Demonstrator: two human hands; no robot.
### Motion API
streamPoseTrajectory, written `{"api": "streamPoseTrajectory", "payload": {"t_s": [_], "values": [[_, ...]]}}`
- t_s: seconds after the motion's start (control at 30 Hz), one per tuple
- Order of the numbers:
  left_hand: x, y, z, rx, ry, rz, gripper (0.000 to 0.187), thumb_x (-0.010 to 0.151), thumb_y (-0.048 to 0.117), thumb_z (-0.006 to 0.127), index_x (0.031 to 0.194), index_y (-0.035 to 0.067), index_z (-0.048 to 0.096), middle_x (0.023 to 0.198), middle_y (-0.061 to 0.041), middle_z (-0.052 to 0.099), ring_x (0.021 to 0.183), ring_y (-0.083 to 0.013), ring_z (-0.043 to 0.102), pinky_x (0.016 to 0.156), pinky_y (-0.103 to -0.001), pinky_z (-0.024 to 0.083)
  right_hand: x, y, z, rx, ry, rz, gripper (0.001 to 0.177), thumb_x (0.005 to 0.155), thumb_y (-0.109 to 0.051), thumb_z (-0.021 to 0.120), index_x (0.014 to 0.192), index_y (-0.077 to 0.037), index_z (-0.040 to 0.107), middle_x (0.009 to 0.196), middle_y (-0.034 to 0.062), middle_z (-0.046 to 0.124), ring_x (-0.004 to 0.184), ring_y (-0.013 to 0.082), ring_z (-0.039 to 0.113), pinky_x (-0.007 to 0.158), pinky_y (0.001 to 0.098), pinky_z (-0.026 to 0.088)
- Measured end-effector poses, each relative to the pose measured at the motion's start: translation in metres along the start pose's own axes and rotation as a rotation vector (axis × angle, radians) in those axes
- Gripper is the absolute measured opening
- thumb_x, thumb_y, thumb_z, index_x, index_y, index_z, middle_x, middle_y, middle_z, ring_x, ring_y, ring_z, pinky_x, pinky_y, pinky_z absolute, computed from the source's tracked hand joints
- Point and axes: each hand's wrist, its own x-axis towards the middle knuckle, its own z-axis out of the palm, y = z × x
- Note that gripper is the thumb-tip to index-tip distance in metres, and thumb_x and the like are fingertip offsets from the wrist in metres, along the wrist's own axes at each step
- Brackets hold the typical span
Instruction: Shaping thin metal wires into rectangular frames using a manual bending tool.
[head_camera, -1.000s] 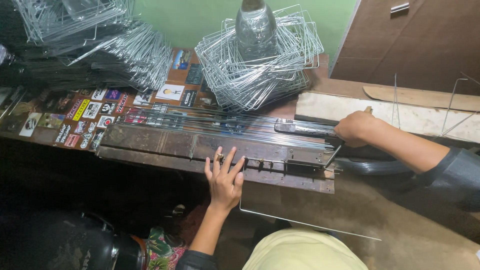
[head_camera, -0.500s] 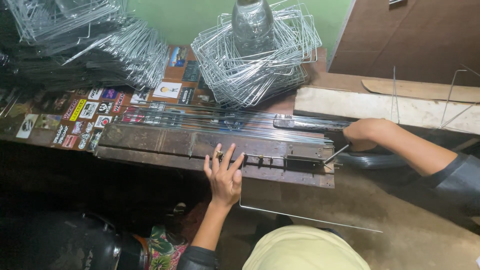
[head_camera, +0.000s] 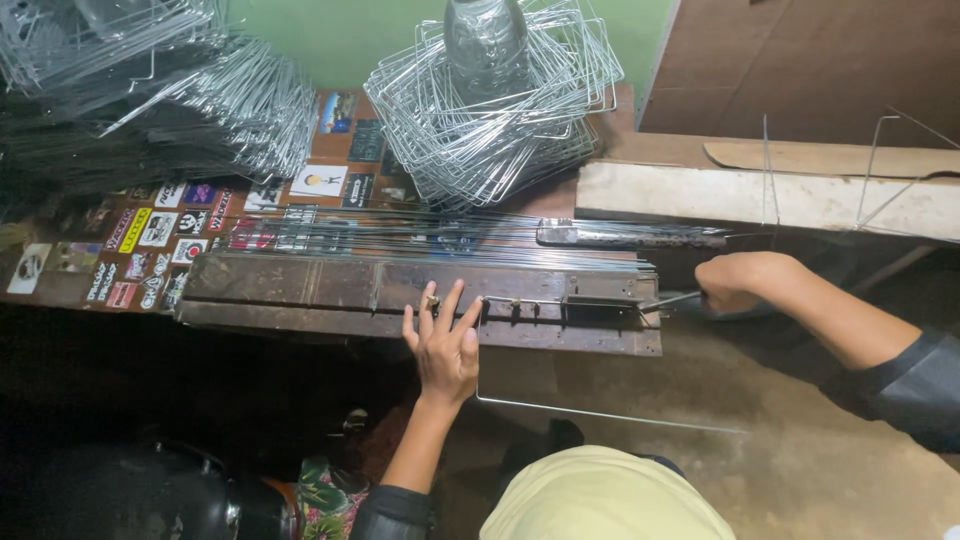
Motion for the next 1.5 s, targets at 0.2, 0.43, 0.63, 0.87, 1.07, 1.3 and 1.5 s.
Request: {"api": "streamPoseTrajectory", "payload": {"t_s": [0.2,0.43,0.63,0.87,1.07,1.3,1.5], "values": [[-0.002,-0.005,0.004,0.039,-0.001,0.017,0.053,0.102,0.036,0.033,0.126,0.014,0.076,0.153,-0.008,0.055,0.150,-0.0406,0.036,0.121,-0.064,0.012,-0.034,-0.029,-0.018,0.819,0.213,0.398,0.025,0.088,-0.028,0.065,0.086,-0.008,0.080,0.093,0.0183,0.077,0.094,0.0320,0.077,0.080,0.0432,0.060],[-0.004,-0.008,0.004,0.034,-0.012,0.023,0.051,0.102,0.035,0.034,0.125,0.015,0.075,0.153,-0.008,0.055,0.150,-0.0403,0.036,0.122,-0.063,0.011,-0.024,-0.065,-0.001,0.973,0.235,0.514,0.031,0.090,-0.034,0.067,0.089,-0.006,0.080,0.094,0.0187,0.077,0.098,0.0338,0.075,0.083,0.0446,0.060],[-0.004,-0.009,0.007,0.044,0.006,0.032,0.051,0.103,0.036,0.034,0.126,0.016,0.076,0.152,-0.008,0.055,0.149,-0.0408,0.036,0.121,-0.062,0.012,-0.008,-0.087,0.005,1.190,0.182,0.588,0.034,0.091,-0.035,0.069,0.097,-0.002,0.077,0.097,0.0236,0.076,0.099,0.0390,0.075,0.083,0.0469,0.059],[-0.004,-0.010,0.006,0.042,0.005,0.037,0.051,0.104,0.036,0.035,0.127,0.016,0.075,0.152,-0.008,0.055,0.149,-0.0410,0.035,0.121,-0.063,0.012,-0.026,-0.130,0.015,1.287,0.521,0.643,0.028,0.087,-0.027,0.066,0.083,-0.001,0.074,0.089,0.0228,0.076,0.088,0.0364,0.076,0.077,0.0452,0.057],[-0.006,-0.016,0.010,0.042,0.010,0.056,0.048,0.102,0.035,0.038,0.128,0.016,0.075,0.152,-0.008,0.055,0.149,-0.0410,0.035,0.121,-0.063,0.012,-0.018,-0.139,0.017,1.506,0.724,0.539,0.030,0.085,-0.025,0.062,0.074,0.002,0.068,0.074,0.0227,0.073,0.070,0.0362,0.072,0.066,0.0454,0.054],[-0.006,-0.015,0.005,0.094,-0.039,0.073,0.046,0.099,0.034,0.044,0.131,0.017,0.072,0.155,-0.009,0.051,0.149,-0.0423,0.032,0.120,-0.063,0.013,-0.067,-0.118,-0.045,1.147,0.470,0.954,0.031,0.085,-0.030,0.067,0.092,-0.001,0.078,0.092,0.0263,0.074,0.090,0.0421,0.074,0.081,0.0503,0.061],[-0.005,-0.013,-0.001,0.038,-0.062,0.064,0.043,0.101,0.034,0.047,0.132,0.016,0.071,0.156,-0.009,0.050,0.150,-0.0421,0.031,0.121,-0.063,0.012,-0.106,-0.124,-0.072,1.257,0.500,0.871,0.028,0.091,-0.027,0.062,0.105,-0.012,0.082,0.098,0.0229,0.076,0.094,0.0413,0.075,0.087,0.0479,0.060]]}}
